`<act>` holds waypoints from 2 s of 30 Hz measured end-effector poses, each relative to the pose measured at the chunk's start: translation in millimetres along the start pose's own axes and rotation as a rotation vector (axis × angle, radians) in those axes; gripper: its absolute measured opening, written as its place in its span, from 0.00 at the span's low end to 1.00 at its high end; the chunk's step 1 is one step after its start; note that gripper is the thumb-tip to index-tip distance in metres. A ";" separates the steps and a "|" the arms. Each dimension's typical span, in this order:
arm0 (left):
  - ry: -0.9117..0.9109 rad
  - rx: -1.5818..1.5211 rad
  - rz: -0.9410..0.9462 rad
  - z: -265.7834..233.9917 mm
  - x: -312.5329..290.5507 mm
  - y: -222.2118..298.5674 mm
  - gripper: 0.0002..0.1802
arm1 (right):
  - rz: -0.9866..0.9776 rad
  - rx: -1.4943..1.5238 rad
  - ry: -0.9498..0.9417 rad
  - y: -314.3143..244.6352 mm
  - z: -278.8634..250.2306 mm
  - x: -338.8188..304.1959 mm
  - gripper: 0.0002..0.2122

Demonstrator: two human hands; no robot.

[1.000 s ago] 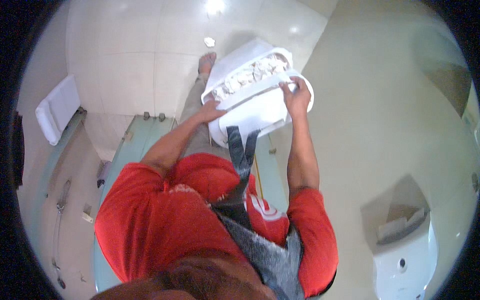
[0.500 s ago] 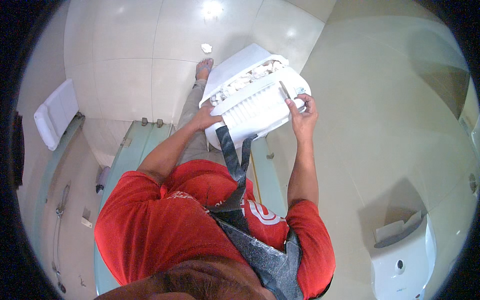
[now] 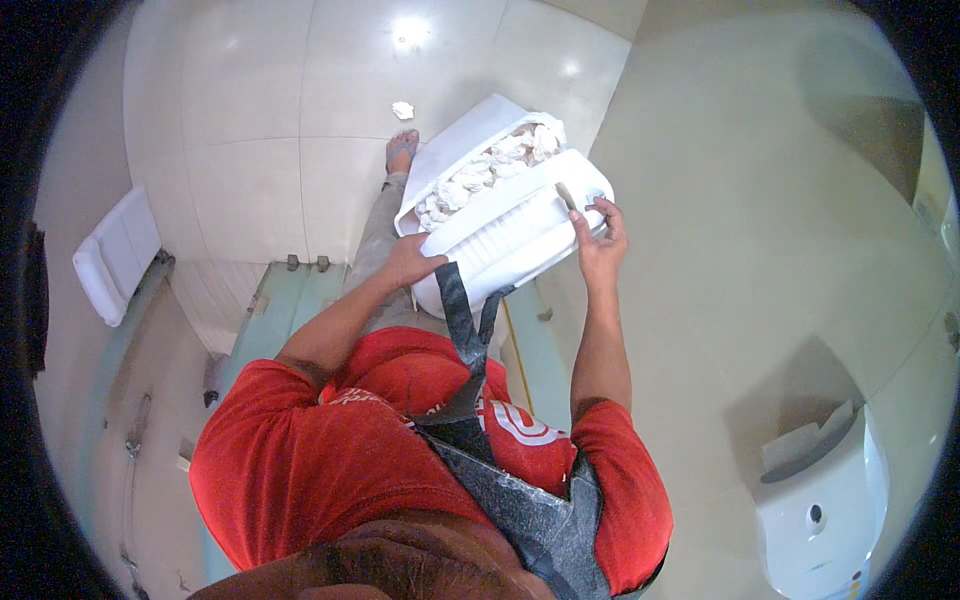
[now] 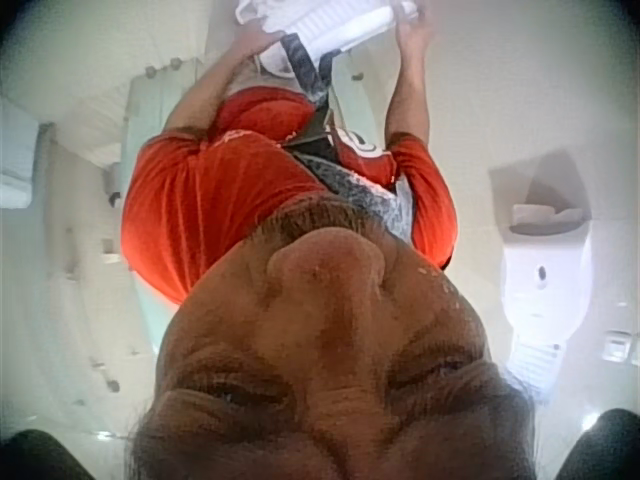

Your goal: The person removes a white trash bin from the floor, opens it, and empties its contents into a larger white bin. They then remove the inner plastic bag, tie it, and place it on the floor before returning the empty bin to its original position.

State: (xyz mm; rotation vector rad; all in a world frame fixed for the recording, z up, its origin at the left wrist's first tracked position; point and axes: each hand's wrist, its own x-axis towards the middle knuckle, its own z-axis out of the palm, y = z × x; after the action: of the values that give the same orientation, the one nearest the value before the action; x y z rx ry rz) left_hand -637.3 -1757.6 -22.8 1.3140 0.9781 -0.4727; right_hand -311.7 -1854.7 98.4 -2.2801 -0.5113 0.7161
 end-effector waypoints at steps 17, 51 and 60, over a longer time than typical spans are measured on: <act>0.023 -0.001 0.132 -14.5 -12.5 145.2 0.29 | 0.048 -0.322 0.376 22.7 -50.4 -32.4 0.45; -0.120 0.073 -0.194 100.9 -20.0 29.1 0.28 | 0.913 0.269 -0.131 211.5 -81.3 -90.2 0.28; 0.170 -0.195 -0.440 30.0 -12.9 -60.8 0.22 | 0.604 -0.089 -0.223 214.3 -84.9 -80.4 0.28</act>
State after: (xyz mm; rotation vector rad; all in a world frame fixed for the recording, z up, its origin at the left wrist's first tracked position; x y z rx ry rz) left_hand -681.7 -1803.5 -49.2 0.9727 1.4300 -0.5873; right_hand -287.7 -2087.0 27.0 -2.4662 0.0682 1.2692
